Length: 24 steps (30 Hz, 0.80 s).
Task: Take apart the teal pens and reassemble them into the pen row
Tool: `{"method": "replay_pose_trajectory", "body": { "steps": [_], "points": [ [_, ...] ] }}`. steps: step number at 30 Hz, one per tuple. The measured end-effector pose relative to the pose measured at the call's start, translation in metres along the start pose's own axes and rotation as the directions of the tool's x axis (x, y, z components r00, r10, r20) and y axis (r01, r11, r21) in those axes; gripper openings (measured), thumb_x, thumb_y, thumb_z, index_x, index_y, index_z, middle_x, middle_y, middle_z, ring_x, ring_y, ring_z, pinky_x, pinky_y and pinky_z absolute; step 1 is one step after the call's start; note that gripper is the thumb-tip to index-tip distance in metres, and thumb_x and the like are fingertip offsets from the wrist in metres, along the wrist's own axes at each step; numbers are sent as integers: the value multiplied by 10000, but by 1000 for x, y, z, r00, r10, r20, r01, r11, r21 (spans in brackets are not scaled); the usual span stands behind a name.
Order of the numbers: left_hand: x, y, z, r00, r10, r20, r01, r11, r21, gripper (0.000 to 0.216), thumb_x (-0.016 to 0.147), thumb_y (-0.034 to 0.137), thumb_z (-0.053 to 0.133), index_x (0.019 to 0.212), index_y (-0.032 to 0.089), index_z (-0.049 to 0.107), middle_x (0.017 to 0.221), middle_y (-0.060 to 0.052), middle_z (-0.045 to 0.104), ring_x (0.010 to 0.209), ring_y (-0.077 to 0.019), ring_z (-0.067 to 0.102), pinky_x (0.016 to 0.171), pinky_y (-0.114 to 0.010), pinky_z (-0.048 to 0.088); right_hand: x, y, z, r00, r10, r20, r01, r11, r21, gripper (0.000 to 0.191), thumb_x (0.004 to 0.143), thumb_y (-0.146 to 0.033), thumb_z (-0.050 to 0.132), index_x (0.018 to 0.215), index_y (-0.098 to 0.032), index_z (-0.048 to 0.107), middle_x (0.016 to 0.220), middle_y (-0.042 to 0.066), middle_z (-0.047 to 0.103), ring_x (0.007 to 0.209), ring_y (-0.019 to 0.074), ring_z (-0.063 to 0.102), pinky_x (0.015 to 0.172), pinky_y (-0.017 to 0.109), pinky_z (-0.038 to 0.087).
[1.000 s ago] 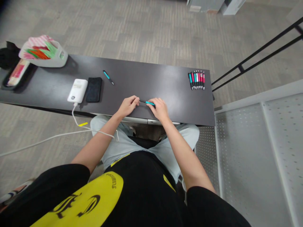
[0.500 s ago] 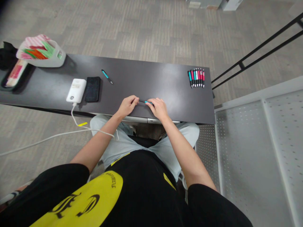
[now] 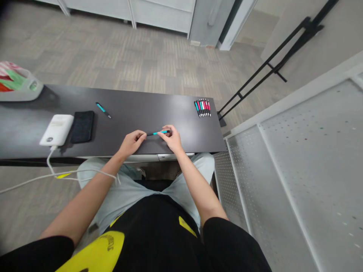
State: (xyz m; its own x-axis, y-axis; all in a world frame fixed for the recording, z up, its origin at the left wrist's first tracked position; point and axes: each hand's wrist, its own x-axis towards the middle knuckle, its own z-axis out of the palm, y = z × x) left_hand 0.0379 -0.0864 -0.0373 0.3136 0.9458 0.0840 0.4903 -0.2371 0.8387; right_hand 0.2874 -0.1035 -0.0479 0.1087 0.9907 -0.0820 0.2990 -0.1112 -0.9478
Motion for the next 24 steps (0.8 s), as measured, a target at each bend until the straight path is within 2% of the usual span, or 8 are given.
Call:
{"method": "replay_pose_trajectory", "body": {
  "steps": [2,5,9,12,16,19,22,24],
  "points": [
    [-1,3,-1,999,17,47,-19,999,37,281,1037,562,641,972,327,780,918,-47,854,821,-286,726,848,-431,553,5,5,1,996,34,-80,-26,995,95,572,805,-718,845,1258,-426,652,1002,44,803,980,355,804,949,577,704],
    [-3,8,-4,999,5,44,-7,999,47,295,1033,584,645,1078,333,793,968,-67,866,863,-308,772,870,-463,581,16,6,-10,983,60,-174,-36,989,142,623,910,-692,723,1467,-436,611,984,61,791,1012,370,805,918,573,697],
    [-5,15,-7,998,2,62,-7,996,84,248,1050,568,645,1101,360,770,959,-66,850,885,-328,776,881,-490,599,37,-5,-59,980,-23,-199,20,1000,-18,671,1007,-611,596,1649,-416,583,1111,101,821,1085,376,812,964,569,689],
    [-5,19,-7,997,18,72,-28,990,135,234,1035,559,651,1082,364,773,966,-73,848,900,-345,772,914,-513,599,59,-16,-111,981,-81,-175,36,969,-245,595,1039,-568,593,1600,-383,666,1126,100,848,1100,359,818,1021,542,675],
    [-4,24,-7,998,12,64,-23,986,167,232,1022,557,643,1045,375,786,929,-60,843,874,-343,772,900,-517,600,95,-27,-163,985,-116,-131,26,837,-547,491,1074,-422,611,1548,-316,685,1187,97,890,1097,314,817,1080,478,625],
    [-4,26,-7,998,3,57,-13,983,183,234,1007,561,643,1032,377,785,904,-57,828,853,-337,766,878,-508,604,119,-31,-180,986,-116,-117,16,773,-634,377,1063,-306,637,1425,-272,737,1167,107,903,1080,304,796,1030,439,577],
    [-5,26,-7,998,5,62,-17,980,197,238,1011,553,637,1038,369,785,898,-62,810,844,-339,760,887,-518,605,138,-33,-184,990,-102,-94,13,743,-670,258,1048,-257,672,1287,-273,768,1098,91,905,1033,288,773,973,404,538],
    [-5,25,-7,998,13,68,-27,978,205,248,1023,559,631,1034,368,789,907,-66,804,845,-342,755,895,-526,604,146,-35,-184,993,-96,-71,21,729,-684,234,1058,-239,670,1275,-249,758,1088,94,898,1033,280,768,987,393,525]
  ]
}}
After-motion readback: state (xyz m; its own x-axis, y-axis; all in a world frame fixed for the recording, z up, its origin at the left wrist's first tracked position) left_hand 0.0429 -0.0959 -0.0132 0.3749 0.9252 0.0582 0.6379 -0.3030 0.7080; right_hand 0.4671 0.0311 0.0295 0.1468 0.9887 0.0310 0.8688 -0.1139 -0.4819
